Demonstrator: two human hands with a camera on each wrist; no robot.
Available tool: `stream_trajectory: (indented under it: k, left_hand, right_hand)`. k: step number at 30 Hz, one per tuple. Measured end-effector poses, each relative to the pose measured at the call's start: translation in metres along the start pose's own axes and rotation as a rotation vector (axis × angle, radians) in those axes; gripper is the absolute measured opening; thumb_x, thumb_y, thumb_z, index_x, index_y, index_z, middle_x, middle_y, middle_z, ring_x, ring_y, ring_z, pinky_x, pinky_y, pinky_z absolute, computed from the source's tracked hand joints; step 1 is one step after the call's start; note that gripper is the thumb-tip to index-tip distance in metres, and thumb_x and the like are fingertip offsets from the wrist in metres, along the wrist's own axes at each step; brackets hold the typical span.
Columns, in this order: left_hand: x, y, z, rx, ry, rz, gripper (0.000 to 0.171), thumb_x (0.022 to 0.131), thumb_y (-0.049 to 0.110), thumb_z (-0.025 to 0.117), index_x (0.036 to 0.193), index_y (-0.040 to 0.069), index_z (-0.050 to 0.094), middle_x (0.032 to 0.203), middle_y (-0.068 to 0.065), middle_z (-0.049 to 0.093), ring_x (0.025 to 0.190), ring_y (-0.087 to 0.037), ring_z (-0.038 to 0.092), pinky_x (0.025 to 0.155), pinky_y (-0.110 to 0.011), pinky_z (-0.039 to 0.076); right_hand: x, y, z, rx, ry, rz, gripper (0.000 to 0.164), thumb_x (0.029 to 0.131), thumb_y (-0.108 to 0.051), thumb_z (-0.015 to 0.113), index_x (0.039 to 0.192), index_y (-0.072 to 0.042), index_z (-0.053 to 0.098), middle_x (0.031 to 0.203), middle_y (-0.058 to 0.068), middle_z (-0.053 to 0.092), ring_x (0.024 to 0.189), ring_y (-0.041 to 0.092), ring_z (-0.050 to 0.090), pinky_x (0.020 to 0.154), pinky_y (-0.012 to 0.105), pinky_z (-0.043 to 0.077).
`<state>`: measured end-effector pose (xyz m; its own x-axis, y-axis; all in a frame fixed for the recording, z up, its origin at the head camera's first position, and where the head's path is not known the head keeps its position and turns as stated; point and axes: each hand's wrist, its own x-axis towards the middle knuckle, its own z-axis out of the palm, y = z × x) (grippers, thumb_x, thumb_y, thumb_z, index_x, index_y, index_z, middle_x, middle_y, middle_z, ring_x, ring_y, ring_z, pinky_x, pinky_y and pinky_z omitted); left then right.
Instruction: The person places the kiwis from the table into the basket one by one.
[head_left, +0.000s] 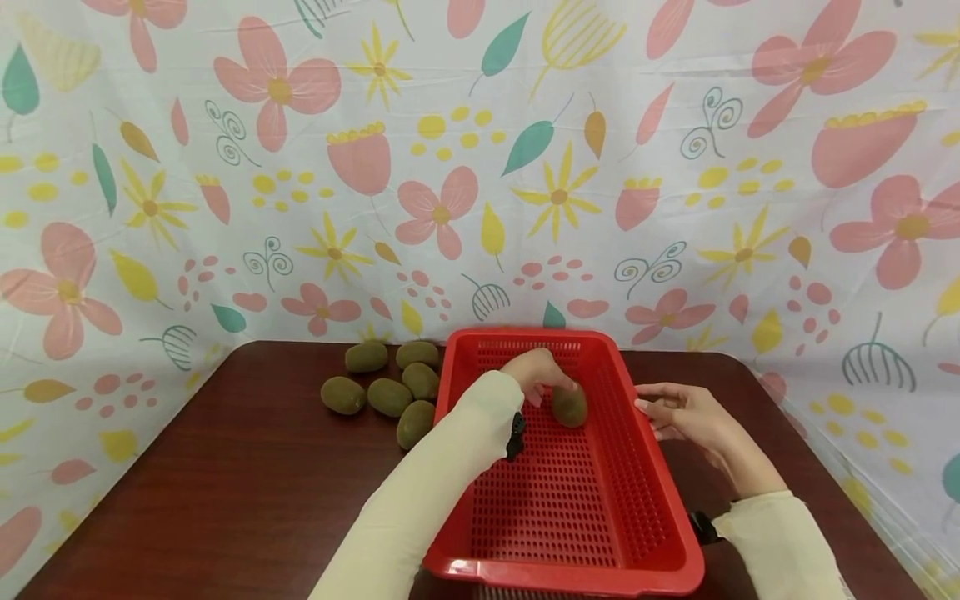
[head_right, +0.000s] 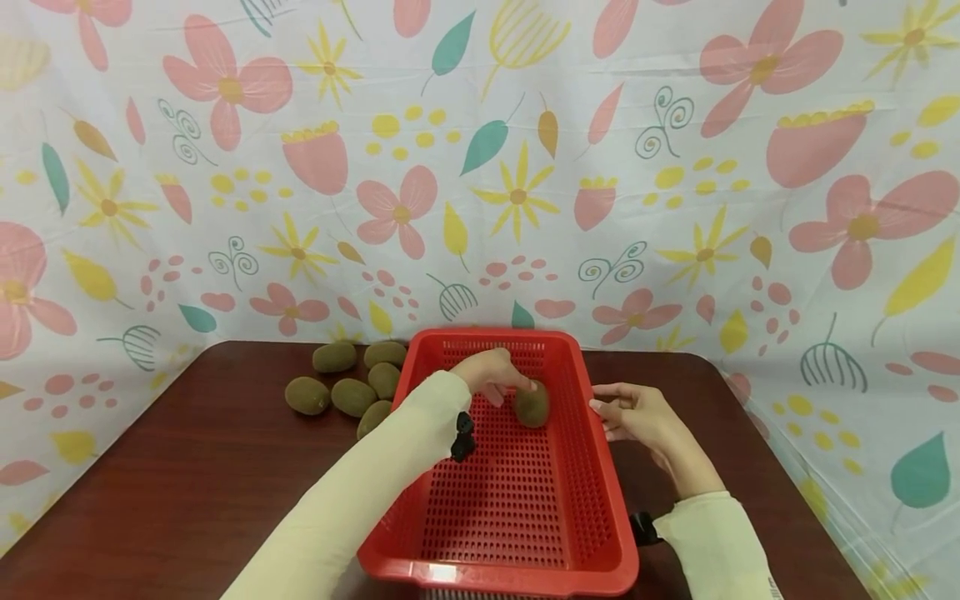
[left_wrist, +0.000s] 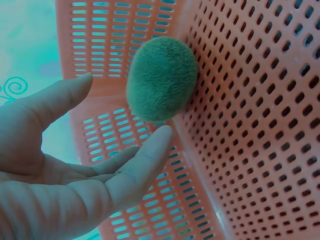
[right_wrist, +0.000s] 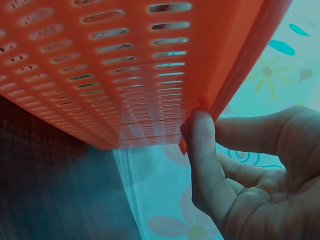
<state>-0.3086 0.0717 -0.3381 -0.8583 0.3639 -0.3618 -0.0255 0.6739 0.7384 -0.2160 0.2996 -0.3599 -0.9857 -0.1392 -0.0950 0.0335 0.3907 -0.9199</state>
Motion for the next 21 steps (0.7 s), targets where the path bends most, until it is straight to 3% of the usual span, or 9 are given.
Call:
stream_trajectory:
  k: [5, 10, 16, 21]
  left_hand:
    - [-0.005, 0.003, -0.006, 0.038, 0.002, -0.008, 0.046, 0.086, 0.02, 0.074, 0.121, -0.002, 0.054, 0.113, -0.017, 0.06, 0.101, -0.036, 0.063, 0.081, -0.042, 0.056]
    - [-0.015, 0.002, -0.014, 0.013, 0.003, 0.022, 0.048, 0.087, 0.022, 0.074, 0.123, -0.001, 0.051, 0.113, -0.019, 0.06, 0.102, -0.034, 0.063, 0.083, -0.041, 0.056]
    - [-0.026, 0.001, -0.033, -0.011, 0.039, 0.062, 0.05, 0.087, 0.025, 0.073, 0.122, -0.003, 0.049, 0.108, -0.02, 0.062, 0.08, -0.026, 0.065, 0.074, -0.035, 0.058]
    - [-0.037, -0.003, -0.055, -0.075, 0.032, 0.09, 0.044, 0.089, 0.023, 0.071, 0.117, -0.006, 0.053, 0.115, -0.023, 0.06, 0.096, -0.031, 0.064, 0.078, -0.033, 0.057]
  right_hand:
    - [0.0, 0.0, -0.001, 0.004, -0.002, 0.0, 0.06, 0.095, -0.025, 0.063, 0.137, 0.012, 0.042, 0.094, 0.008, 0.07, 0.078, 0.019, 0.067, 0.071, 0.033, 0.059]
    - [-0.001, 0.001, -0.002, 0.01, -0.003, 0.0, 0.061, 0.095, -0.025, 0.062, 0.138, 0.012, 0.04, 0.096, 0.008, 0.07, 0.079, 0.019, 0.067, 0.072, 0.034, 0.059]
    - [-0.001, 0.002, -0.002, 0.031, -0.01, -0.001, 0.061, 0.095, -0.024, 0.062, 0.138, 0.013, 0.04, 0.095, 0.007, 0.071, 0.079, 0.018, 0.067, 0.072, 0.034, 0.059]
    - [0.0, 0.001, -0.002, 0.044, -0.024, 0.002, 0.06, 0.095, -0.023, 0.062, 0.138, 0.013, 0.039, 0.094, 0.006, 0.07, 0.077, 0.018, 0.066, 0.072, 0.034, 0.059]
